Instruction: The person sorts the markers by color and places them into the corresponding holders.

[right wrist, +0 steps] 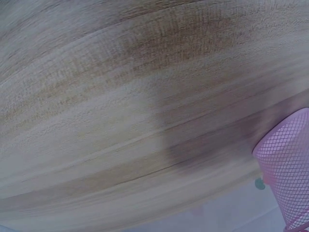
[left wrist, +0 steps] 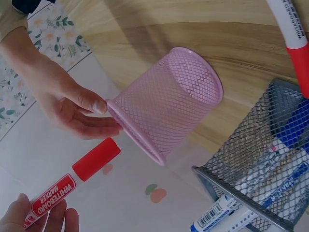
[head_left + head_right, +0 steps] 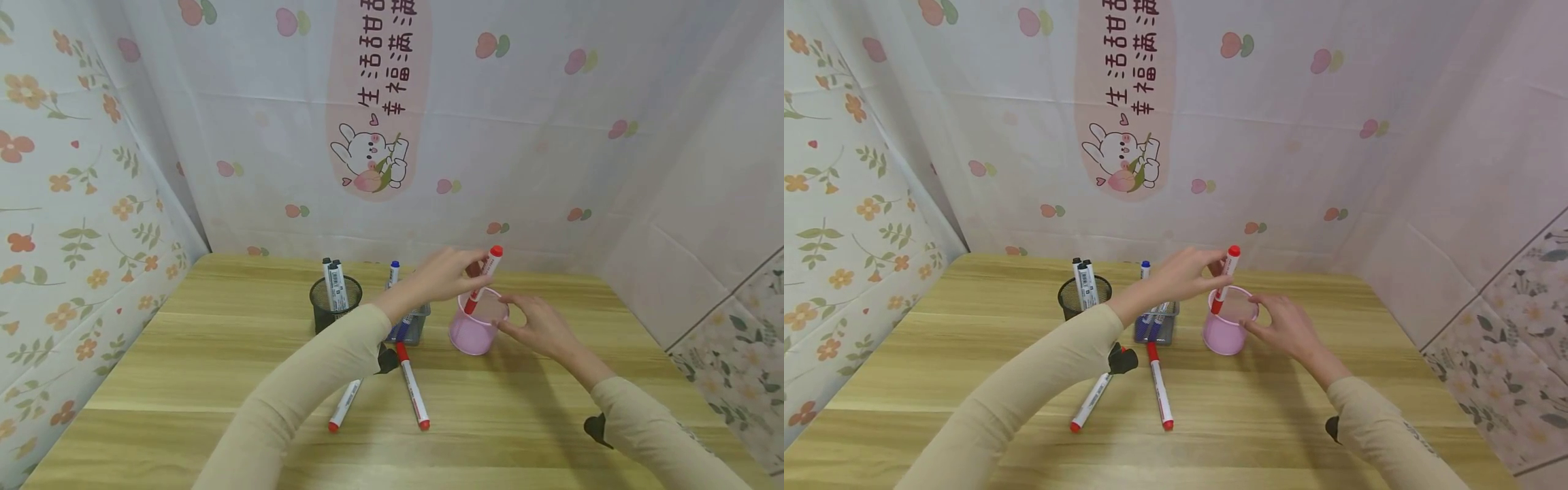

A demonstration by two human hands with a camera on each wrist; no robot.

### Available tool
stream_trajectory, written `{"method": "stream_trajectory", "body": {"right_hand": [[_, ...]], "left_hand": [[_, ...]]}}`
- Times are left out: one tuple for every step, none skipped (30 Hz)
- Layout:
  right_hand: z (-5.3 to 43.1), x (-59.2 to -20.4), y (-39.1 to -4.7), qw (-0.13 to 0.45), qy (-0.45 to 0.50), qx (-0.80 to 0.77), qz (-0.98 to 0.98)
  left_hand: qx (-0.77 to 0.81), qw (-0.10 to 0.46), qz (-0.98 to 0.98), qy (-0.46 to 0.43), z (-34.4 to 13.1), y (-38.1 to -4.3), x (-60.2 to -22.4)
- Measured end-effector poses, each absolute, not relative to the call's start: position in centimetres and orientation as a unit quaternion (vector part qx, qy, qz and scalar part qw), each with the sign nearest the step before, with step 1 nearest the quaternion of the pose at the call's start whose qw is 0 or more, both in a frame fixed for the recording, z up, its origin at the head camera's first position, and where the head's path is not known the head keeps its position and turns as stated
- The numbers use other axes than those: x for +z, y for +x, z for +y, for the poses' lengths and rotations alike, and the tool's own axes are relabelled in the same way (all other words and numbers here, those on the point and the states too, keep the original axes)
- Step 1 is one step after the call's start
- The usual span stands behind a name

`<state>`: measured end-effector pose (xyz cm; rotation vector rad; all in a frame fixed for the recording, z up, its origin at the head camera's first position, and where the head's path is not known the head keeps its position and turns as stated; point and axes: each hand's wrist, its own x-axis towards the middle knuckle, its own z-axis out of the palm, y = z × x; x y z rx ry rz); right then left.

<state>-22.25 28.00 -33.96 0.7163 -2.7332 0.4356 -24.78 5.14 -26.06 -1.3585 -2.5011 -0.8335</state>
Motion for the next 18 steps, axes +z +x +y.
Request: {"method": "stream_trajectory", "body": {"right_hand": [[28.0,-34.0,-22.2,0.143,0.249,0.151,-0.946],[28.0,-34.0,-22.2,0.145,0.249,0.151,-0.946],[28.0,-34.0,-22.2,0.147,0.249,0.15,-0.945],[28.0,-34.0,-22.2,0.149,0.249,0.149,-0.945],[28.0,-34.0,-22.2,0.15,0.25,0.148,-0.945],[28.0,-34.0,-22.2,0.15,0.25,0.148,-0.945],[28.0,-34.0,-22.3,0.149,0.25,0.148,-0.945],[28.0,-34.0,-22.3,0.148,0.251,0.149,-0.945],[28.0,-34.0,-22.3,0.147,0.251,0.15,-0.945],[28.0,-34.0,-22.3,0.145,0.251,0.151,-0.945],[28.0,-34.0,-22.2,0.143,0.25,0.153,-0.945],[28.0,-34.0,-22.2,0.14,0.249,0.154,-0.946],[28.0,-34.0,-22.2,0.138,0.248,0.155,-0.946],[28.0,-34.0,-22.2,0.137,0.247,0.155,-0.947],[28.0,-34.0,-22.1,0.136,0.246,0.154,-0.947],[28.0,-33.9,-22.1,0.136,0.245,0.153,-0.947],[28.0,-33.9,-22.1,0.137,0.245,0.152,-0.948],[28.0,-33.9,-22.1,0.137,0.245,0.151,-0.948]], "left_hand": [[-0.281,0.087,-0.841,-0.454,5.3,-24.8,-26.0],[-0.282,0.089,-0.842,-0.452,5.4,-24.9,-26.0],[-0.283,0.09,-0.842,-0.449,5.5,-25.0,-26.0],[-0.286,0.091,-0.843,-0.446,5.6,-25.0,-26.1],[-0.288,0.092,-0.844,-0.443,5.8,-25.1,-26.1],[-0.288,0.095,-0.845,-0.44,5.9,-25.1,-26.2],[-0.289,0.096,-0.847,-0.436,6.0,-25.2,-26.2],[-0.287,0.1,-0.848,-0.434,6.1,-25.2,-26.3],[-0.285,0.102,-0.851,-0.43,6.3,-25.3,-26.4],[-0.282,0.105,-0.852,-0.428,6.4,-25.3,-26.5],[-0.28,0.107,-0.853,-0.426,6.5,-25.3,-26.6],[-0.278,0.109,-0.855,-0.425,6.6,-25.4,-26.7],[-0.275,0.111,-0.856,-0.423,6.8,-25.4,-26.8],[-0.271,0.114,-0.858,-0.422,6.9,-25.4,-27.0],[-0.269,0.114,-0.86,-0.419,7.0,-25.5,-27.1],[-0.271,0.112,-0.86,-0.417,7.1,-25.5,-27.3],[-0.272,0.107,-0.862,-0.413,7.1,-25.6,-27.5],[-0.272,0.103,-0.865,-0.41,7.2,-25.6,-27.7]]}}
